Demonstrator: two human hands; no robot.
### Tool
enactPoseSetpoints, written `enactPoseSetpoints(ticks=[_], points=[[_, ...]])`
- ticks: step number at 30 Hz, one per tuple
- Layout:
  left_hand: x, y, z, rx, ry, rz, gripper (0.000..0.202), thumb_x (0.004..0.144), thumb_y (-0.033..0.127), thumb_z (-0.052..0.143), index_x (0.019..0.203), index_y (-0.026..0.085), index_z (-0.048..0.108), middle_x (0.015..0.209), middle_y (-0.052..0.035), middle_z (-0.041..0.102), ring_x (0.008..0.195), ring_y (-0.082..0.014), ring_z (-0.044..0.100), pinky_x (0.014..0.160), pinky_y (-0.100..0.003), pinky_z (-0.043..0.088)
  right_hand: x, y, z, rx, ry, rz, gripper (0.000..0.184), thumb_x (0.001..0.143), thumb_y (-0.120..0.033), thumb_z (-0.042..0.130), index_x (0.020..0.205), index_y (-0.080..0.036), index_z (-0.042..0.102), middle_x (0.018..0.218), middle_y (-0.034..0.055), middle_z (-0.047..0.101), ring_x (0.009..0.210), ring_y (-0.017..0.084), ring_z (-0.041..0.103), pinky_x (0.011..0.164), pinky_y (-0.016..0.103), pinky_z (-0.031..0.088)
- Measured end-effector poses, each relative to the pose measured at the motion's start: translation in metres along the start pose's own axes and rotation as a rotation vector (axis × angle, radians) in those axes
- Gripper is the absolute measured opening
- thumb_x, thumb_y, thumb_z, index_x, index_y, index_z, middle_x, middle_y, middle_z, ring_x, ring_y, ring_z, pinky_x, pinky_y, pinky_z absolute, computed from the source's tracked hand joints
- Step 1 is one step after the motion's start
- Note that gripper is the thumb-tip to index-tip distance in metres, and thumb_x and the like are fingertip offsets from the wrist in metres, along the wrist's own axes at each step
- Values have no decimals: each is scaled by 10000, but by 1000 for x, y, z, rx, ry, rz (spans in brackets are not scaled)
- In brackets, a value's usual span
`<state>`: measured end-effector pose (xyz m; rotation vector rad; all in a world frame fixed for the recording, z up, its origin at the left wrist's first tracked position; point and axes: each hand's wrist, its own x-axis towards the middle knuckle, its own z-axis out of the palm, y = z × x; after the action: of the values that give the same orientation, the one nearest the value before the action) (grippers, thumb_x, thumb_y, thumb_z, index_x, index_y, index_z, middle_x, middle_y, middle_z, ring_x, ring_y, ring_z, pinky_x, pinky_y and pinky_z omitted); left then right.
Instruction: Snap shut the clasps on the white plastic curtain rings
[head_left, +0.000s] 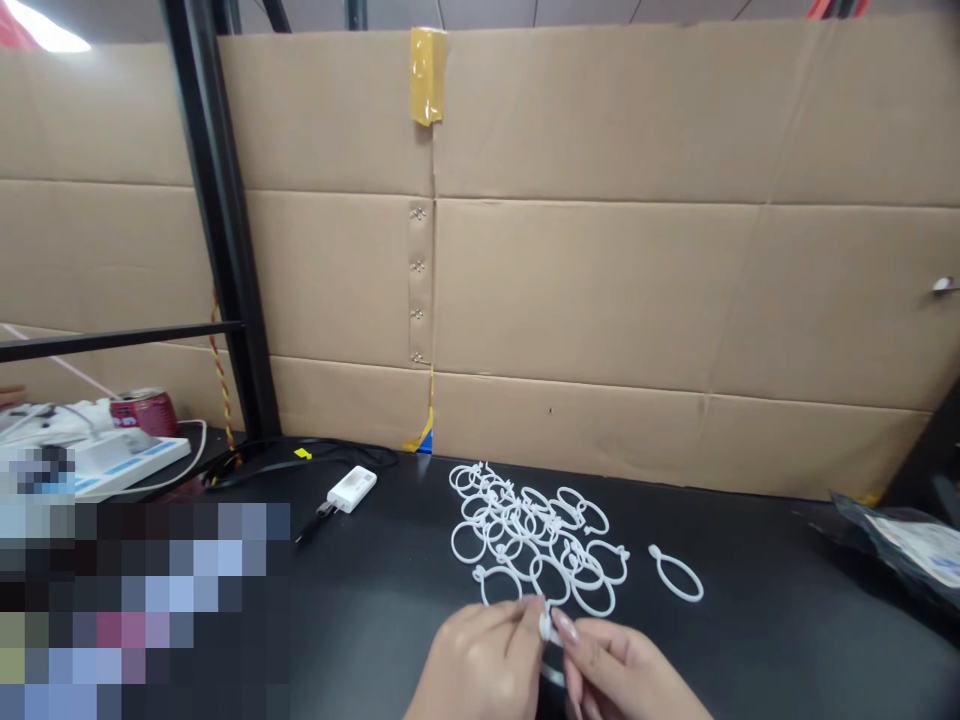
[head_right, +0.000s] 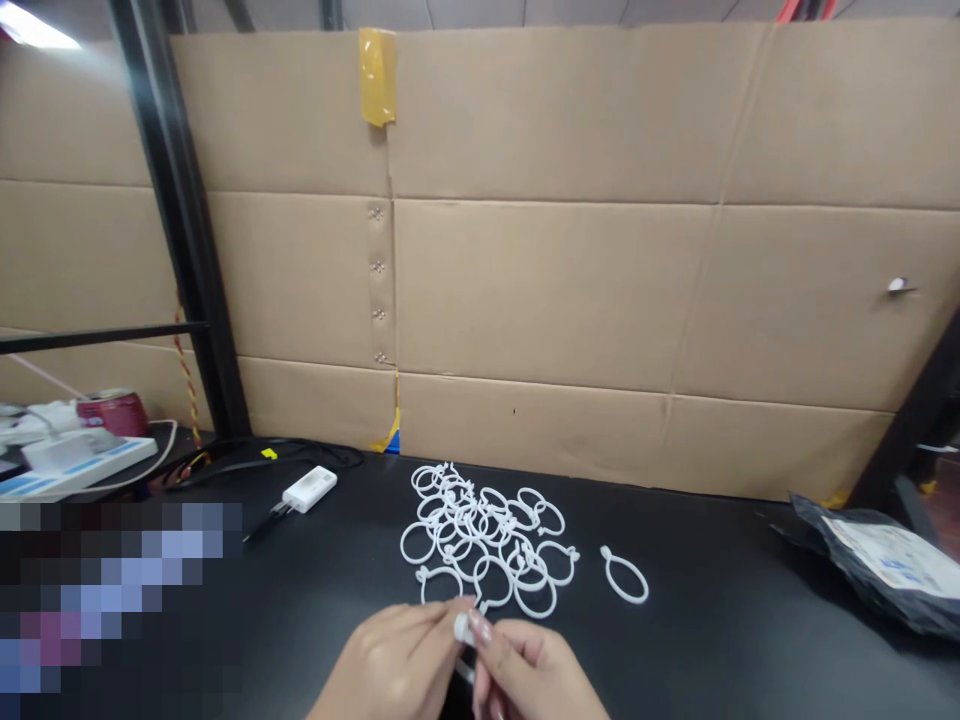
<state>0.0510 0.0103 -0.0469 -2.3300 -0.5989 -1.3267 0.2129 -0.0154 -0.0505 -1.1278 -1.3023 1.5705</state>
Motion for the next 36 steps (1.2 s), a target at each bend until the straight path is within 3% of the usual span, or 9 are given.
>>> enactPoseSetpoints(ticks=[3,7,10,13,18,24,30,33,36], points=[[5,-6,-11,-18,-57,-15,280,944,183,398,1015,99,655,853,-83,786,824,-213,754,590,-257,626,0,-14,-6,8,48,-52,544,718,-721,566,575,-206,466,478,-69,393,412,64,333,459,216,315],[10,-12,-25,69,-156,-43,352,902,214,433,1189,45,547,1076,-157,729,1005,-258,692,709,-312,627,-4,-43,-42,-842,359,-162,546,905,-626,209,670,-222,491,523,-21,501,379,113,423,414,255,358],[5,-12,-25,94,-183,-98,435,866,187,454,1277,43,444,1193,-196,663,1051,-260,671,758,-339,616,-7,-54,-82,-1200,581,-186,371,934,-426,364,676,-212,524,708,57,595,587,195,581,526,299,368],[-5,-9,-20,11,-226,-170,403,825,199,538,1211,122,453,1198,-190,664,989,-243,705,736,-320,623,-8,-53,-111,-1519,752,-126,322,931,-248,373,711,-159,590,803,137,605,616,266,618,512,322,296],[-13,-7,-17,-117,-289,-253,239,792,159,583,999,209,475,1151,-158,692,955,-219,719,712,-288,624,-10,-47,-119,-1829,760,-63,311,915,-159,450,688,-105,656,742,156,629,575,300,661,468,302,236],[1,-7,-22,-98,-207,-198,180,809,127,485,968,212,487,1070,-147,729,944,-252,721,668,-347,635,-14,-51,-105,-1950,782,-95,345,949,-186,414,719,-94,654,753,166,631,639,334,675,499,333,314],[8,-5,-24,-52,-98,-150,239,852,130,406,1057,161,525,967,-146,761,816,-237,753,615,-343,636,-10,-58,-105,-1800,752,-165,349,976,-258,371,814,-89,631,816,160,607,706,326,648,614,409,410],[7,-5,-23,-42,-87,-141,250,862,130,401,1074,150,530,969,-144,761,826,-234,751,624,-343,637,-4,-55,-97,-1595,598,-257,234,974,-336,424,993,-167,585,865,62,585,759,216,621,709,338,467],[6,-6,-21,-42,-89,-136,258,860,121,402,1081,144,535,977,-143,759,842,-228,748,639,-333,637,0,-41,-83,-1388,413,-287,161,922,-364,545,1020,-236,538,746,-38,526,649,135,576,604,214,485]])
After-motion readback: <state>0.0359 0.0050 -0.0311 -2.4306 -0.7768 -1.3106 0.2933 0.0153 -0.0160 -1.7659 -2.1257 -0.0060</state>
